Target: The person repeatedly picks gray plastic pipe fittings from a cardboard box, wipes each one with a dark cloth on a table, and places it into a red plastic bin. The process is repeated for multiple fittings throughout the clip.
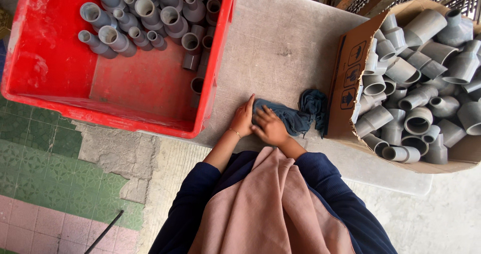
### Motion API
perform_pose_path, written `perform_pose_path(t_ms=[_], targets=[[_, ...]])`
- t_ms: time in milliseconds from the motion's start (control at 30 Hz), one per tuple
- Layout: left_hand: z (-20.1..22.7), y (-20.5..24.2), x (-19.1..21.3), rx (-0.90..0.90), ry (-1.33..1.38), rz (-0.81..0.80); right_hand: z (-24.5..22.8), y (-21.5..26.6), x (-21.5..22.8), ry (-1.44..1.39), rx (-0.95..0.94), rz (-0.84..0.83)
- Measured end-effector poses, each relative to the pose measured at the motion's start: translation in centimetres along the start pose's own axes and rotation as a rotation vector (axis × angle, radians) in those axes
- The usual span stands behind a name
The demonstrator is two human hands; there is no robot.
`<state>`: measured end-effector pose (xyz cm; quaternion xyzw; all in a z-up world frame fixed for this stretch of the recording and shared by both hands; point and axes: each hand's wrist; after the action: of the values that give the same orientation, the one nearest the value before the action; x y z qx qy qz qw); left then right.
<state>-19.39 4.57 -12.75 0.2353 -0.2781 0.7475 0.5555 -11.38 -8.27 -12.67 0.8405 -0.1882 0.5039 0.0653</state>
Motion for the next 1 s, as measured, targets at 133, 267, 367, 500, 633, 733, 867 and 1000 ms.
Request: perform_pose_path(t_ms=[133, 267, 367, 500, 633, 733, 867, 1000], targets=[[0.3, -0.6, 0.1, 0.008, 0.095, 0.039, 0.2, -1.4, 0.7, 0.034, -0.055, -0.061], [1.0, -1.6, 0.4, 0.014, 0.145, 0.028, 0.8, -2.3, 1.3, -0.158, -0.277, -0.047], [1.1, -2.3, 0.6, 0.011, 0.101, -0.017, 0.8, -2.7, 1.4, -0.286, -0.429, -0.045], [1.1, -2.8, 0.5, 0.023, 0.079, -0.042, 0.7, -2.9, 1.3, -0.366, -0.500, 0.005], [0.8, -2.3, 0.5, 0.064, 0.107, -0.060, 1.7, -1.2, 1.8, -0.463, -0.487, 0.008], [0.4, -1.8, 0.7, 0.077, 0.160, -0.036, 3.0, 0.2, 1.6, -0.510, -0.363, 0.066], [0.2, -1.6, 0.5, 0.064, 0.125, -0.047, 3.1, 0.2, 1.3, -0.422, -0.281, 0.181], [0.6, -1.7, 0.5, 0.045, -0.013, -0.077, 1.7, -0.2, 1.0, -0.351, -0.147, 0.110]])
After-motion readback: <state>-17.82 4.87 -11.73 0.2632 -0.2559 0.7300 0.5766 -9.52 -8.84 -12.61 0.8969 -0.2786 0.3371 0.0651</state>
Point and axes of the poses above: each hand's wrist, its own y-axis away from the middle knuckle, its own x-axis out of the back of the hand, z = x × y, and after that the axes turned 9 degrees about -x, right-handed
